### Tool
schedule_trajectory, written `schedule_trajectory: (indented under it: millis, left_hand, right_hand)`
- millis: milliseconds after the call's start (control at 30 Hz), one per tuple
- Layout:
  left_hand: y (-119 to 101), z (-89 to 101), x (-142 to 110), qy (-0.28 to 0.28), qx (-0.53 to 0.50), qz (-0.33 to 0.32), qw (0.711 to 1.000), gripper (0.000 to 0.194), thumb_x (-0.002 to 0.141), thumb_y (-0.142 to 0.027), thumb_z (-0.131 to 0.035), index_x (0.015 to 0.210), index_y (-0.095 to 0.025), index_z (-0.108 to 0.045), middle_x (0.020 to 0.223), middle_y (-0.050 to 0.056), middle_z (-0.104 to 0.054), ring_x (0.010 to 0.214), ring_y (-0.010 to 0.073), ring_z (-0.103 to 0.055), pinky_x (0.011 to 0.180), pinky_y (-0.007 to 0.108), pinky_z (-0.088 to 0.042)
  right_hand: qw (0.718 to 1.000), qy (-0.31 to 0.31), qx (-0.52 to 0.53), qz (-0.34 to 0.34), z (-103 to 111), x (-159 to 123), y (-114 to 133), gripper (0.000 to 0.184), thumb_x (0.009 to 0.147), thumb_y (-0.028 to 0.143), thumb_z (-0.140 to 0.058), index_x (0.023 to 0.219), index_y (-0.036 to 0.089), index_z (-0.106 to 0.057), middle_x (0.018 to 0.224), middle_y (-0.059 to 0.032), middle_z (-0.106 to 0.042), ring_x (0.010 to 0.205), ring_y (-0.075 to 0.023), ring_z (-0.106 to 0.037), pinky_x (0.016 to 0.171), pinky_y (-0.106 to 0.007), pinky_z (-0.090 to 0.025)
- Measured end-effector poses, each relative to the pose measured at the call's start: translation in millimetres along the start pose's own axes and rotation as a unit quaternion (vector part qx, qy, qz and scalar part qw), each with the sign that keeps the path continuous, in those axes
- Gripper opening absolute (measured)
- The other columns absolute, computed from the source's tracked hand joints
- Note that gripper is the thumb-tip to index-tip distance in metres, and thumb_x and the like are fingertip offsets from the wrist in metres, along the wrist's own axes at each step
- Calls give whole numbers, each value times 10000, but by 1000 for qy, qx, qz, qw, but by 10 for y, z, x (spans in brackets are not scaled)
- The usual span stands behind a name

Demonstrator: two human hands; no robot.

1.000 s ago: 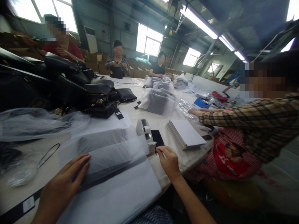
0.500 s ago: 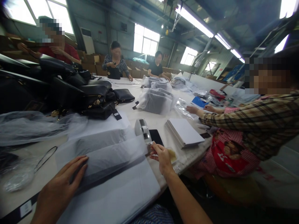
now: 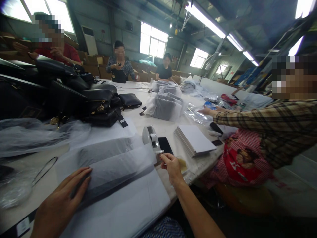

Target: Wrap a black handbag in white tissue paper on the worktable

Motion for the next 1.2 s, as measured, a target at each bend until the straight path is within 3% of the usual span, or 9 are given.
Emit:
schedule_trajectory:
  millis: [133, 267, 467, 600, 833, 1033, 1200]
  left_hand:
    - [-10, 25, 5, 0, 4, 9, 1000, 438, 988, -539, -349, 1299, -326, -571, 1349, -20, -627, 1080, 222, -678, 779, 300, -548]
    - [-53, 75, 30, 13, 6, 22, 1000, 393, 987, -503, -384, 1269, -328, -593, 1341, -34, -630, 1072, 226, -679, 746, 305, -541]
    - [-123, 122, 53, 21, 15, 34, 999, 379, 989, -487, -399, 1259, -320, -607, 1335, -36, -633, 1074, 243, -672, 731, 320, -528]
    - [-133, 143, 48, 24, 12, 43, 999, 379, 988, -483, -402, 1272, -322, -596, 1353, -37, -621, 1068, 257, -672, 751, 342, -536]
    - [-176, 161, 59, 17, 11, 20, 1000, 369, 984, -430, -443, 1262, -265, -622, 1323, 20, -640, 1041, 280, -677, 729, 363, -561]
    - [-170, 148, 49, 22, 28, 41, 999, 346, 993, -426, -451, 1261, -279, -612, 1343, -14, -629, 1063, 242, -673, 714, 310, -527]
    - [-95, 112, 39, 20, 19, 25, 999, 374, 996, -469, -419, 1286, -309, -592, 1344, -33, -625, 1048, 217, -681, 691, 296, -508]
  right_hand:
    - [996, -12, -71, 43, 40, 56, 70, 218, 712, 392, -688, 661, 190, -623, 535, 30, -561, 514, -109, -511, 495, -216, -421]
    - [991, -19, -132, 26, 263, 20, 66, 203, 672, 376, -697, 640, 188, -628, 521, 24, -573, 513, -121, -530, 487, -221, -432]
    - [983, -29, -177, -42, 806, -382, -171, 249, 693, 428, -665, 679, 180, -645, 521, 23, -571, 476, -113, -511, 465, -222, -426]
    - [972, -44, -217, -72, 1027, -606, -365, 233, 703, 408, -634, 675, 178, -650, 500, 21, -575, 446, -113, -505, 449, -222, -416]
    - [944, -21, -316, -95, 1166, -496, -582, 211, 725, 345, -629, 591, 182, -636, 452, 21, -572, 426, -106, -517, 434, -194, -383]
    - [915, 18, -378, -137, 1303, -468, -766, 498, 787, 546, -616, 457, 174, -595, 422, -13, -553, 350, -107, -479, 384, -218, -340]
    - [907, -21, -411, -88, 1373, -684, -559, 602, 848, 659, -502, 487, 185, -597, 461, -26, -575, 397, -126, -501, 444, -244, -358]
Point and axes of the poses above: each hand's wrist, its own x-axis towards the middle knuckle, its own z-axis out of the back of the hand, y = z × x, the point moved 6 cm from there along x, towards the middle knuckle
